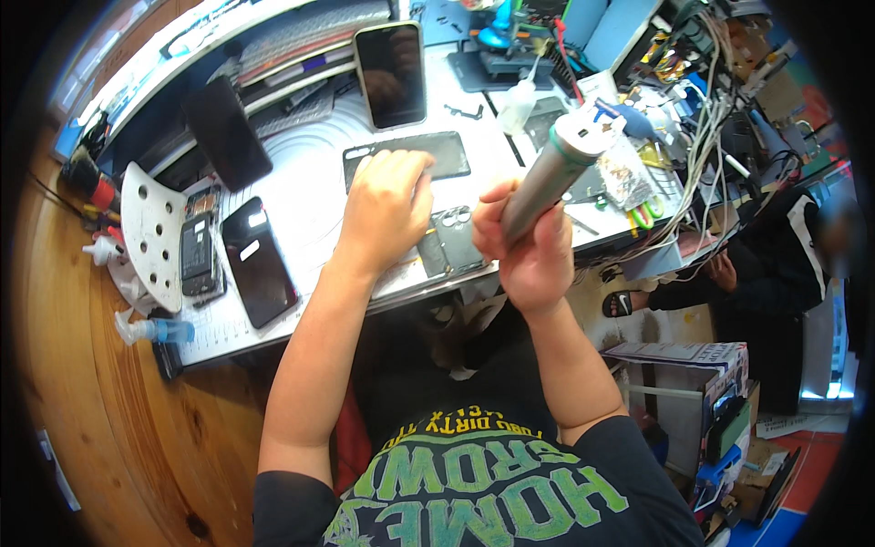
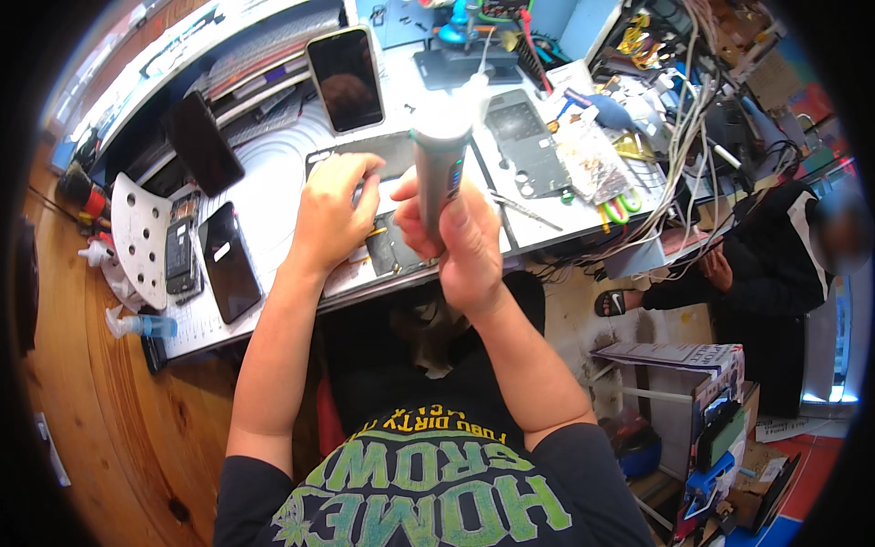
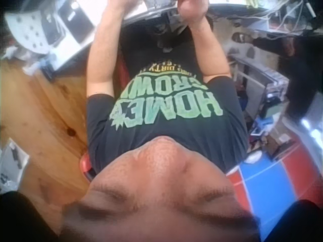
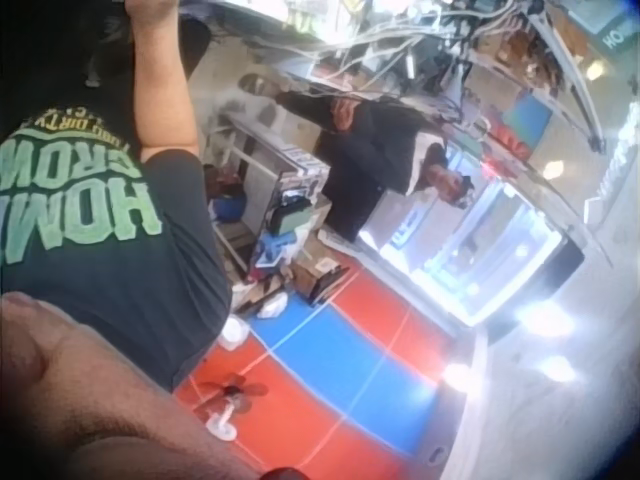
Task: The person uses an electric screwdriver to remove screws from a phone, unclips internal components with a tool, removes a battery, and then cleans the internal casing with a cloth.
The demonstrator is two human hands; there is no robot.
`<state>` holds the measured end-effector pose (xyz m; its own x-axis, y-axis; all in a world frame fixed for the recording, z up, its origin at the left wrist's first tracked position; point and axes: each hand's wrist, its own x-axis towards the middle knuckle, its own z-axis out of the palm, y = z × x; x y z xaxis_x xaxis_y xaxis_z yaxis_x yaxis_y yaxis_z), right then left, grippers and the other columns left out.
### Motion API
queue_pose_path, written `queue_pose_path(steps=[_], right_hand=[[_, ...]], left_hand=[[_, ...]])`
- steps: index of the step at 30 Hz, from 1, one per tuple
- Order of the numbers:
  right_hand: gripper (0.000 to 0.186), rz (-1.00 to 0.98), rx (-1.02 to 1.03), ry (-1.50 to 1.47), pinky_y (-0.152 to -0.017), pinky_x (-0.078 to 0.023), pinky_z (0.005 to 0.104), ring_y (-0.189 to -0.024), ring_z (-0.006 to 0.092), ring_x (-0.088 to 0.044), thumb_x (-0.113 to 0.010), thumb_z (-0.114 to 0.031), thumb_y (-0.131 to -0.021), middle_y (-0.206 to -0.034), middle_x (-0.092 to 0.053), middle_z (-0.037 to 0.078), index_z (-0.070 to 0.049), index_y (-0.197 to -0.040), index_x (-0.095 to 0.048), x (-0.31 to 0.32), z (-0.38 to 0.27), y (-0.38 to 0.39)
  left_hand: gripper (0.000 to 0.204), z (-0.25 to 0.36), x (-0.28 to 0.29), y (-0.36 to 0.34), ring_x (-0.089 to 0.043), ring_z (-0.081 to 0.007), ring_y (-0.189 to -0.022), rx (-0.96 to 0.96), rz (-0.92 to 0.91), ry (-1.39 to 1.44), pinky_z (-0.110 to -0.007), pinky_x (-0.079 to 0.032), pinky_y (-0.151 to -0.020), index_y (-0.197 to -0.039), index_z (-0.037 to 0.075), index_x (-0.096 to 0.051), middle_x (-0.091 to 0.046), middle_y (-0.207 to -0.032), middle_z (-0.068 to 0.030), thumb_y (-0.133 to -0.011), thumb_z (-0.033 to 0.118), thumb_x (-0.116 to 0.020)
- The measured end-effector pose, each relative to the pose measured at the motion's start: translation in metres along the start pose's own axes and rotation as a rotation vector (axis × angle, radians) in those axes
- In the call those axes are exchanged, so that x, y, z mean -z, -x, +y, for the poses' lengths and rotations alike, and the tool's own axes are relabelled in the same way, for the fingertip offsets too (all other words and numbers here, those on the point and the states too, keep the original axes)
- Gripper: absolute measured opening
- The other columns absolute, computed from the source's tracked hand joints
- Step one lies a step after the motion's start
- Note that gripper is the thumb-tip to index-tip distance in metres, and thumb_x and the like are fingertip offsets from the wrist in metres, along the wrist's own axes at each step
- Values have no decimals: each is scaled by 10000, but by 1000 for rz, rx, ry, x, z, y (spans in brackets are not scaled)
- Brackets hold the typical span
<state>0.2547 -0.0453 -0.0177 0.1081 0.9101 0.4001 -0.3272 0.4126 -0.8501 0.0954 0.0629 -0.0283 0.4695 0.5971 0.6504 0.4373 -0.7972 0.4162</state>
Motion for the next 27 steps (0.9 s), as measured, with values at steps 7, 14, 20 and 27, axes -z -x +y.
queue_pose_path(steps=[7,14,20,27], right_hand=[[652,-76,26,1,-530,-326,272,-616,110,-456,-501,-585,-1013,-756,-563,61,52,-1080,-623,-9,-9,-2],[631,-115,-24,-75,-530,-311,236,-617,80,-415,-510,-616,-1021,-779,-508,23,6,-1092,-591,-4,-2,-10],[629,-40,3,-54,-493,-305,251,-553,90,-411,-449,-602,-1030,-709,-509,36,8,-1082,-596,-10,-6,-10],[626,-74,48,-98,-500,-301,237,-573,86,-429,-461,-563,-1044,-727,-538,61,47,-1024,-604,-4,-3,-8]], left_hand=[[171,0,5,-2,-613,-358,-864,-48,7,-11,-447,-458,-829,-1016,7,-652,-656,-915,-165,-847,-6,-633],[138,3,10,-6,-614,-323,-849,22,-19,-50,-427,-449,-799,-980,16,-668,-661,-880,-135,-845,0,-644],[167,-12,2,2,-621,-357,-913,-14,11,-38,-454,-454,-842,-1022,9,-658,-671,-941,-164,-860,36,-631],[133,-4,6,-1,-651,-334,-878,7,35,-1,-426,-480,-825,-990,19,-678,-693,-905,-140,-860,28,-650]])
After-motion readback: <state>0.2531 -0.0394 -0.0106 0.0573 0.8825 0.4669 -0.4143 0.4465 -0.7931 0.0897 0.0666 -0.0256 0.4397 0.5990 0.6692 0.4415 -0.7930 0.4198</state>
